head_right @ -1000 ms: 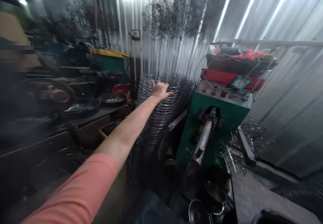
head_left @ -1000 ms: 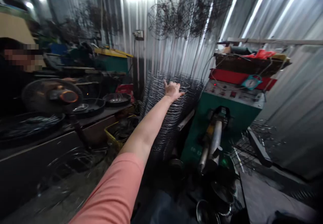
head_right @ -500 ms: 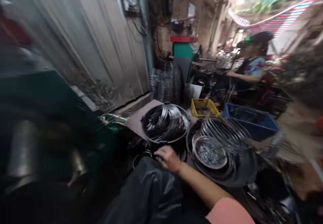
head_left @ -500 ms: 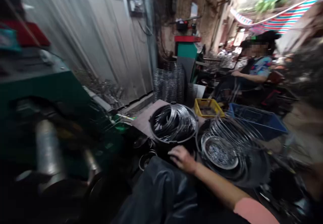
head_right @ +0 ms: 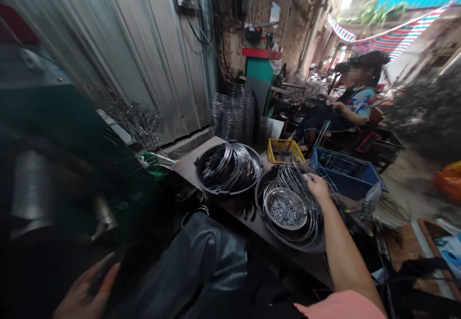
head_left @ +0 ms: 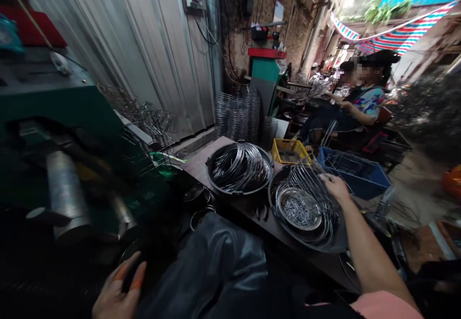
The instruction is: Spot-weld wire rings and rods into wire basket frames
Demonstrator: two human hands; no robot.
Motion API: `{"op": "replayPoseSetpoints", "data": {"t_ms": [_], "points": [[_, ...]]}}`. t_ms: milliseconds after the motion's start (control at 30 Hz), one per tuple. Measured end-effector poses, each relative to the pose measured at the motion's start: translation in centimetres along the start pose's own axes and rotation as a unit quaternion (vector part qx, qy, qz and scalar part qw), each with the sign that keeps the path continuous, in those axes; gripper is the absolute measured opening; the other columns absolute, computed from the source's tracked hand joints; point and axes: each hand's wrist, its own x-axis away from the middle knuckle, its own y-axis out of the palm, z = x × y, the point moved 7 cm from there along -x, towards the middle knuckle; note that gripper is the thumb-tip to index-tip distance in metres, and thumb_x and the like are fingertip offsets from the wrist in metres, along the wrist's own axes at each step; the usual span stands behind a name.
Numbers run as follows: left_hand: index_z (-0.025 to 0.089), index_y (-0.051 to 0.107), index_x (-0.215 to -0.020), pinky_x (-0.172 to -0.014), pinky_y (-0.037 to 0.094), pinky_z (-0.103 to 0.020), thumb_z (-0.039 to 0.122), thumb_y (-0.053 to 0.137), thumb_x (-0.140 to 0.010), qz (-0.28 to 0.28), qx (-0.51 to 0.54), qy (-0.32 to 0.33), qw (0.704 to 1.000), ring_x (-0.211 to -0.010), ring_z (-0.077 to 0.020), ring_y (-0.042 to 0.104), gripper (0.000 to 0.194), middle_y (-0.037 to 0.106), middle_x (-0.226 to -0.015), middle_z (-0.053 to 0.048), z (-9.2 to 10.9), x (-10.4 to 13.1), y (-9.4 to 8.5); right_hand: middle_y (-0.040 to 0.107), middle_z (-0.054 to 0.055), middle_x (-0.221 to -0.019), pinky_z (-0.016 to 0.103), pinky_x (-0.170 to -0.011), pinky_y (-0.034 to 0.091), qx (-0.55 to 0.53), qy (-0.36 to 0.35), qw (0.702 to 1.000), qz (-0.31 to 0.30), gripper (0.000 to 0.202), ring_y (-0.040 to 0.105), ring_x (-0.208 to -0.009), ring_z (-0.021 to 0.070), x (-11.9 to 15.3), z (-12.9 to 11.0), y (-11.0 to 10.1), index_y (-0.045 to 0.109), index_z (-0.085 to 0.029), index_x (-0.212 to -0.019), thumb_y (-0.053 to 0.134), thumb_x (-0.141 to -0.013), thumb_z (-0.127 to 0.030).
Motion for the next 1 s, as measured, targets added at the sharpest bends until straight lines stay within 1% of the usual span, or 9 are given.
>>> {"op": "replayPoseSetpoints", "data": {"t_ms": [167, 233, 300, 400, 533, 633, 733, 867, 1000], "points": [[0.019, 0.059, -0.109, -0.096, 0.04, -0.04, 0.052, 0.051, -0.071, -0.01, 0.076, 0.048, 0.996, -0.102, -0.0279, 0.057, 0.051, 0.06, -0.116, -0.008, 2.2, 0.7, 2.0, 0.068, 0.015, -0.081, 0.032, -0.064, 0.043, 0.024, 0.054, 0.971, 0.233, 0.035, 0.061, -0.075, 0.0248, 0.1, -0.8, -9.6, 0.067, -0.012, -0.097, 0.043, -0.083, -0.033], [0.02, 0.06, -0.109, -0.096, 0.041, -0.039, 0.05, 0.054, -0.071, -0.015, 0.111, 0.067, 0.991, -0.101, -0.0267, 0.058, 0.048, 0.061, -0.114, -0.007, 4.3, 1.1, 2.3, 0.067, 0.014, -0.081, 0.033, -0.066, 0.044, 0.006, 0.004, 0.954, 0.298, 0.037, 0.061, -0.074, 0.0238, 1.5, -3.1, -12.5, 0.066, -0.012, -0.099, 0.041, -0.085, -0.036], [0.02, 0.061, -0.106, -0.095, 0.042, -0.038, 0.049, 0.057, -0.071, -0.03, 0.15, 0.088, 0.984, -0.099, -0.0258, 0.059, 0.045, 0.063, -0.11, -0.007, 7.3, 1.8, 2.9, 0.067, 0.011, -0.081, 0.031, -0.068, 0.045, -0.042, -0.098, 0.955, 0.275, 0.037, 0.062, -0.074, 0.0213, 3.3, -6.8, -13.0, 0.065, -0.015, -0.101, 0.041, -0.086, -0.039], [0.019, 0.062, -0.105, -0.094, 0.043, -0.038, 0.046, 0.06, -0.072, -0.071, 0.222, 0.113, 0.966, -0.101, -0.0254, 0.059, 0.042, 0.062, -0.11, -0.008, 12.4, 3.5, 4.0, 0.068, 0.007, -0.087, 0.03, -0.073, 0.047, -0.134, -0.242, 0.954, 0.12, 0.034, 0.062, -0.079, 0.0191, 7.0, -13.4, -9.2, 0.064, -0.02, -0.103, 0.046, -0.084, -0.04], [0.018, 0.045, -0.129, -0.101, 0.035, -0.042, 0.042, 0.061, -0.074, -0.1, 0.309, 0.083, 0.942, -0.117, -0.0267, 0.048, 0.062, 0.052, -0.126, -0.012, 15.8, 5.9, 5.5, 0.066, 0.004, -0.09, 0.028, -0.076, 0.046, -0.29, -0.304, 0.899, -0.126, 0.029, 0.061, -0.083, 0.0175, 14.3, -20.9, 1.1, 0.063, -0.02, -0.099, 0.046, -0.085, -0.038], [0.019, 0.03, -0.138, -0.103, 0.032, -0.043, 0.042, 0.064, -0.072, -0.051, 0.346, 0.012, 0.937, -0.123, -0.027, 0.042, 0.077, 0.045, -0.133, -0.014, 14.1, 6.9, 5.4, 0.062, 0.002, -0.074, 0.024, -0.063, 0.045, -0.392, -0.242, 0.824, -0.331, 0.029, 0.057, -0.068, 0.0147, 20.4, -24.6, 9.9, 0.062, -0.018, -0.086, 0.046, -0.083, -0.042], [0.023, 0.025, -0.139, -0.101, 0.035, -0.041, 0.042, 0.069, -0.068, 0.047, 0.365, -0.1, 0.924, -0.122, -0.0262, 0.042, 0.085, 0.041, -0.134, -0.013, 10.0, 7.7, 4.2, 0.054, -0.001, -0.059, 0.022, -0.05, 0.039, -0.445, -0.147, 0.743, -0.478, 0.035, 0.048, -0.052, 0.0112, 26.1, -26.9, 15.9, 0.057, -0.017, -0.078, 0.046, -0.081, -0.05], [0.022, 0.04, -0.129, -0.092, 0.044, -0.036, 0.047, 0.069, -0.064, 0.082, 0.396, -0.189, 0.895, -0.11, -0.024, 0.051, 0.075, 0.052, -0.12, -0.01, 6.6, 8.5, 2.9, 0.054, -0.001, -0.06, 0.023, -0.054, 0.041, -0.464, -0.163, 0.667, -0.56, 0.04, 0.049, -0.054, 0.0108, 31.2, -28.8, 18.1, 0.059, -0.017, -0.08, 0.047, -0.08, -0.055], [0.022, 0.051, -0.119, -0.071, 0.049, -0.029, 0.052, 0.07, -0.059, 0.06, 0.351, -0.228, 0.906, -0.085, -0.0195, 0.059, 0.07, 0.06, -0.105, -0.006, 5.1, 8.3, 2.1, 0.062, 0.001, -0.072, 0.026, -0.061, 0.046, -0.395, -0.284, 0.652, -0.582, 0.035, 0.058, -0.065, 0.0157, 31.3, -30.0, 18.6, 0.064, -0.02, -0.092, 0.045, -0.084, -0.049]]}}
